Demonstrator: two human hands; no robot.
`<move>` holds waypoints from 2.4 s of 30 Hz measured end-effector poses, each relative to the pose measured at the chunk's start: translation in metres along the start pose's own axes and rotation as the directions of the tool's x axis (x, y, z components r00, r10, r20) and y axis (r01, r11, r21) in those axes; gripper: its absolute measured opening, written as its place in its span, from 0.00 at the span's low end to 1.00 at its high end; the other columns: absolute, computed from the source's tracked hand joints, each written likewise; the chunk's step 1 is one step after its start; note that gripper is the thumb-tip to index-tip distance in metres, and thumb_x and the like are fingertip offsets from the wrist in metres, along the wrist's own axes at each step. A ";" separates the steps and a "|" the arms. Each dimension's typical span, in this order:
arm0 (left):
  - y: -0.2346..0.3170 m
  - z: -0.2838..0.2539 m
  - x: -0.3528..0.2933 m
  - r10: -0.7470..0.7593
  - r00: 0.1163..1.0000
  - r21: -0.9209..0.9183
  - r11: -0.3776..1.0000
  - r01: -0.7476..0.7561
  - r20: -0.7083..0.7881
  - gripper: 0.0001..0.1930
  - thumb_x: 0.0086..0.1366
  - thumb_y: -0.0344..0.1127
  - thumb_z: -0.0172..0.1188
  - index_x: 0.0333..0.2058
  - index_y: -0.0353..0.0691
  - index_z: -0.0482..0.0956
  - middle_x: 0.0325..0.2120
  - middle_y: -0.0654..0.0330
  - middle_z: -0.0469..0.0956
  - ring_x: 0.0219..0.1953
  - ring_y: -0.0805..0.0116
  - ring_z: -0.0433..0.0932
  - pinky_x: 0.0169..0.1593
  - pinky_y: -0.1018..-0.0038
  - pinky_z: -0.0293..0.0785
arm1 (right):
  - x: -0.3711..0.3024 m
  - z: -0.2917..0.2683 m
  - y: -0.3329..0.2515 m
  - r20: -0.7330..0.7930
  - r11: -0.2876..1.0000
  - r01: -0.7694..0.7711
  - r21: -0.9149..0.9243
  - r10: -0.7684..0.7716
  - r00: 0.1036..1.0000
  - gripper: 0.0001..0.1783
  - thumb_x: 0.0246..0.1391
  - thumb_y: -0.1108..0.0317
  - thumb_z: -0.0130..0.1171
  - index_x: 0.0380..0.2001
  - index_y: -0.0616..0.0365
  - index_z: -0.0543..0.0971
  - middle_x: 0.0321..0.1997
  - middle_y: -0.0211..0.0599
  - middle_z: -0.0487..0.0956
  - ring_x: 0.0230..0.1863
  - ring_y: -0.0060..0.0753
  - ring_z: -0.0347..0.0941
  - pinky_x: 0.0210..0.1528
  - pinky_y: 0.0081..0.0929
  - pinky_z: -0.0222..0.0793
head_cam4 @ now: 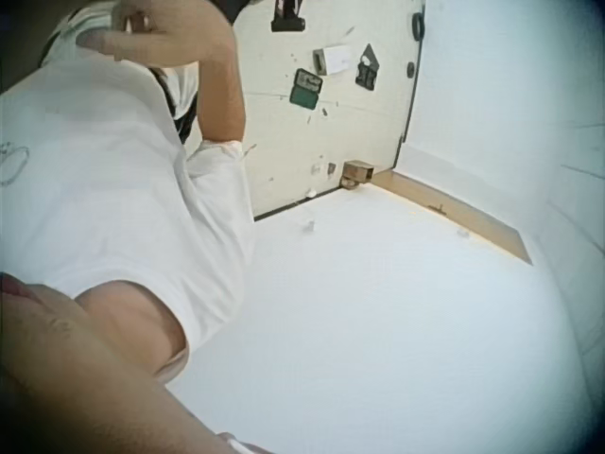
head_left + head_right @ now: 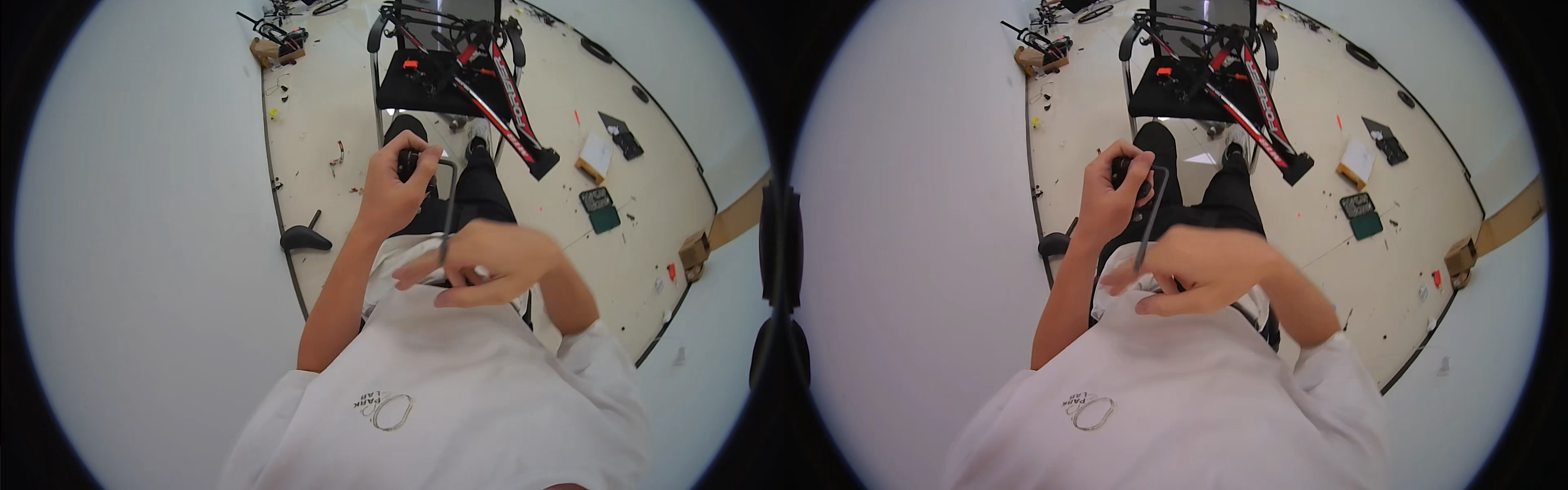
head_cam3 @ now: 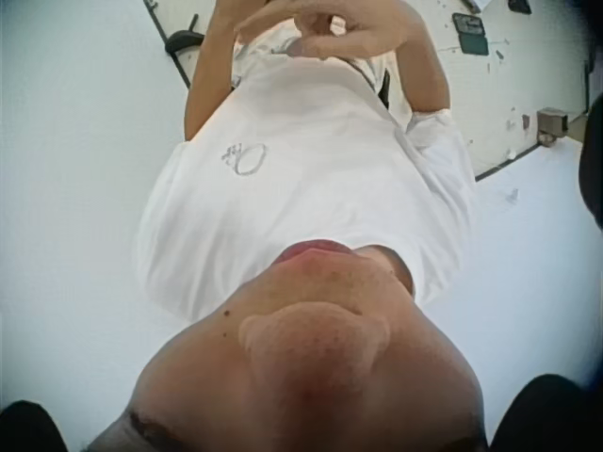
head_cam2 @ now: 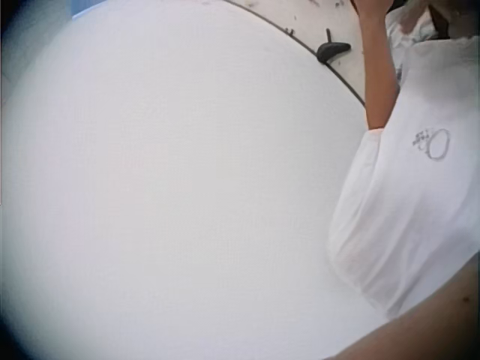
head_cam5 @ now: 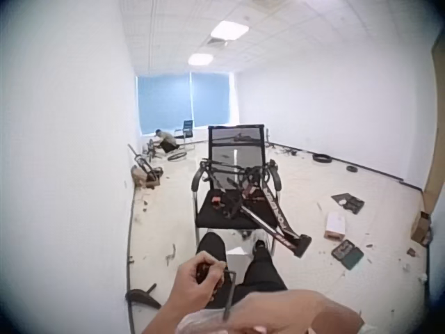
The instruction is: The person sits and repeatedly handles a small black bicycle component, inserting and removing a thin metal rod or tool. The person rotates the part and adjusts the rod multiple times without completing a visible assembly.
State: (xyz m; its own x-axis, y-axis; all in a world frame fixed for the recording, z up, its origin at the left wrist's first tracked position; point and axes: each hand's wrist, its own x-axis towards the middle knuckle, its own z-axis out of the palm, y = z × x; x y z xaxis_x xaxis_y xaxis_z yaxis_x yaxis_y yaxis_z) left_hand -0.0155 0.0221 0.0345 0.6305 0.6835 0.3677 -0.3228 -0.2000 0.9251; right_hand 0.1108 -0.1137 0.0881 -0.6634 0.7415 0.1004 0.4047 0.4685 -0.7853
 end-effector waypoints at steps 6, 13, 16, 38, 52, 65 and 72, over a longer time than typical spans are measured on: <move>0.014 0.006 -0.008 0.091 0.991 0.115 0.988 -0.103 0.102 0.11 0.71 0.36 0.53 0.30 0.36 0.71 0.18 0.65 0.71 0.17 0.81 0.66 0.20 0.80 0.60 | -0.010 -0.091 0.005 -0.675 0.999 0.019 0.049 0.020 0.738 0.19 0.54 0.64 0.49 0.45 0.60 0.78 0.49 0.37 0.81 0.20 0.14 0.69 0.18 0.15 0.61; 0.001 0.002 0.002 0.077 0.997 -0.200 0.977 -0.074 0.007 0.12 0.71 0.37 0.54 0.29 0.37 0.71 0.18 0.67 0.71 0.17 0.84 0.65 0.21 0.82 0.61 | -0.008 0.008 0.023 -0.412 0.935 -0.201 0.292 0.313 0.856 0.33 0.53 0.66 0.58 0.62 0.62 0.64 0.31 0.34 0.81 0.17 0.20 0.68 0.22 0.18 0.63; 0.014 0.002 -0.003 0.077 0.993 -0.160 0.983 -0.091 -0.089 0.13 0.71 0.38 0.54 0.28 0.37 0.70 0.17 0.67 0.70 0.17 0.83 0.65 0.20 0.82 0.60 | -0.006 -0.009 -0.002 -0.337 0.936 -0.312 0.166 0.351 0.874 0.26 0.55 0.66 0.56 0.56 0.65 0.70 0.33 0.39 0.84 0.13 0.22 0.67 0.19 0.18 0.61; 0.004 -0.002 0.000 0.035 0.986 -0.152 0.987 -0.060 -0.165 0.14 0.74 0.42 0.48 0.32 0.38 0.68 0.22 0.65 0.70 0.18 0.81 0.65 0.22 0.81 0.63 | 0.004 -0.007 -0.012 -0.102 0.980 -0.011 0.199 0.032 0.994 0.22 0.60 0.64 0.48 0.50 0.70 0.76 0.47 0.46 0.82 0.16 0.21 0.73 0.19 0.17 0.68; -0.004 0.000 0.002 0.011 0.981 -0.260 0.964 -0.062 -0.192 0.16 0.76 0.44 0.40 0.34 0.38 0.67 0.21 0.60 0.70 0.18 0.77 0.65 0.22 0.80 0.64 | -0.001 -0.009 0.043 -0.193 0.952 -0.283 0.115 0.301 0.934 0.19 0.59 0.64 0.45 0.45 0.60 0.80 0.16 0.33 0.77 0.14 0.21 0.70 0.21 0.20 0.66; 0.004 -0.010 0.006 -0.022 0.982 -0.428 0.902 -0.062 -0.188 0.15 0.75 0.43 0.41 0.34 0.38 0.67 0.20 0.60 0.71 0.16 0.74 0.65 0.20 0.78 0.62 | 0.009 -0.027 0.053 -0.239 0.918 -0.336 0.213 0.382 0.893 0.22 0.60 0.59 0.45 0.32 0.64 0.83 0.23 0.31 0.82 0.15 0.21 0.69 0.18 0.20 0.66; 0.002 -0.005 -0.003 -0.035 0.999 -0.259 0.965 0.040 0.024 0.15 0.74 0.41 0.42 0.32 0.38 0.67 0.20 0.61 0.70 0.16 0.77 0.64 0.20 0.79 0.62 | 0.020 -0.081 -0.026 -0.515 0.987 0.142 0.071 -0.085 0.853 0.23 0.61 0.63 0.47 0.54 0.63 0.75 0.35 0.32 0.84 0.13 0.16 0.69 0.17 0.15 0.63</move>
State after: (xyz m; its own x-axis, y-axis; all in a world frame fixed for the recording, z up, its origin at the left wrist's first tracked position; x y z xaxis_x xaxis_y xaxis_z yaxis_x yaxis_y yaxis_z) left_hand -0.0217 0.0231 0.0347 0.6584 0.6729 0.3373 -0.4689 0.0162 0.8831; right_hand 0.1376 -0.0721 0.1596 -0.2764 0.8398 0.4672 0.2609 0.5335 -0.8046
